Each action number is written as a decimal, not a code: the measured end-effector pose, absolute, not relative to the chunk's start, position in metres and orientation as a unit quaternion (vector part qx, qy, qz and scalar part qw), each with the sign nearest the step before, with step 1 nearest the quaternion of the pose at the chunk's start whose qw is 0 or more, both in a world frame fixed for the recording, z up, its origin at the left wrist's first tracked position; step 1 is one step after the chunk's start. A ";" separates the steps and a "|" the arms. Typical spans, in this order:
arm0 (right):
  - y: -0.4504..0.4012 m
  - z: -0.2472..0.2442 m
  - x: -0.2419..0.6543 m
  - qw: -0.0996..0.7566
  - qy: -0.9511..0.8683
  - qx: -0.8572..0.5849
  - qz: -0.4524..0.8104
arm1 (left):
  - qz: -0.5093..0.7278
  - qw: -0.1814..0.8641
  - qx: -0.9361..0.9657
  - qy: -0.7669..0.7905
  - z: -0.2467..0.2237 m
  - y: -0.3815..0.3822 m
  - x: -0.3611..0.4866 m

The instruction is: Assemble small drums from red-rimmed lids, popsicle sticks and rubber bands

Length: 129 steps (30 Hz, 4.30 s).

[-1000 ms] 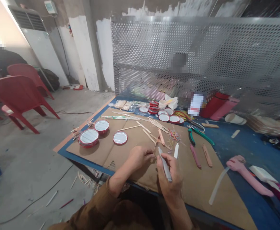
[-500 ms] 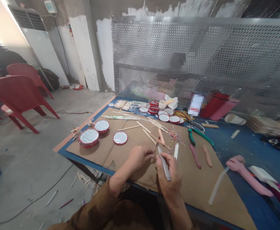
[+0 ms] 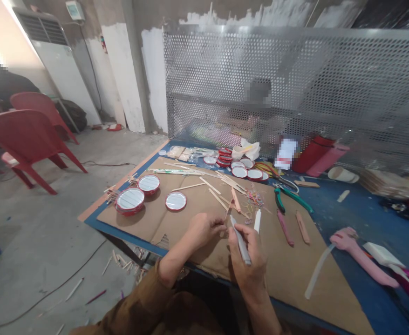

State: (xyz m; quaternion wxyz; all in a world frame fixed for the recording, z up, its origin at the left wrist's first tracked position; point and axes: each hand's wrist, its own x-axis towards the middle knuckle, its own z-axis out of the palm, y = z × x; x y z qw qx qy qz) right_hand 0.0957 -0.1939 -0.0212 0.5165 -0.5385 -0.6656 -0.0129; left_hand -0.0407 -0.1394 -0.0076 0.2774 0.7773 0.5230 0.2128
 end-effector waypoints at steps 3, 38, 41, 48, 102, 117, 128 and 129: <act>-0.194 -0.021 0.096 0.520 -0.659 -0.543 -0.014 | 0.215 0.282 0.773 0.526 -0.007 -0.140 -0.041; -0.194 -0.019 0.095 0.508 -0.685 -0.522 -0.011 | 0.225 0.286 0.778 0.513 -0.009 -0.139 -0.041; -0.194 -0.021 0.095 0.510 -0.683 -0.523 -0.008 | 0.225 0.284 0.777 0.515 -0.011 -0.139 -0.041; -0.195 -0.023 0.096 0.521 -0.663 -0.538 -0.012 | 0.223 0.287 0.774 0.518 -0.009 -0.140 -0.041; -0.194 -0.021 0.095 0.517 -0.667 -0.536 -0.017 | 0.229 0.304 0.770 0.512 -0.009 -0.140 -0.041; -0.194 -0.019 0.094 0.516 -0.686 -0.512 -0.021 | 0.222 0.293 0.769 0.523 -0.006 -0.140 -0.042; -0.194 -0.020 0.093 0.519 -0.676 -0.522 -0.021 | 0.230 0.296 0.772 0.513 -0.007 -0.141 -0.041; -0.194 -0.020 0.093 0.520 -0.669 -0.531 -0.021 | 0.229 0.300 0.772 0.512 -0.007 -0.141 -0.041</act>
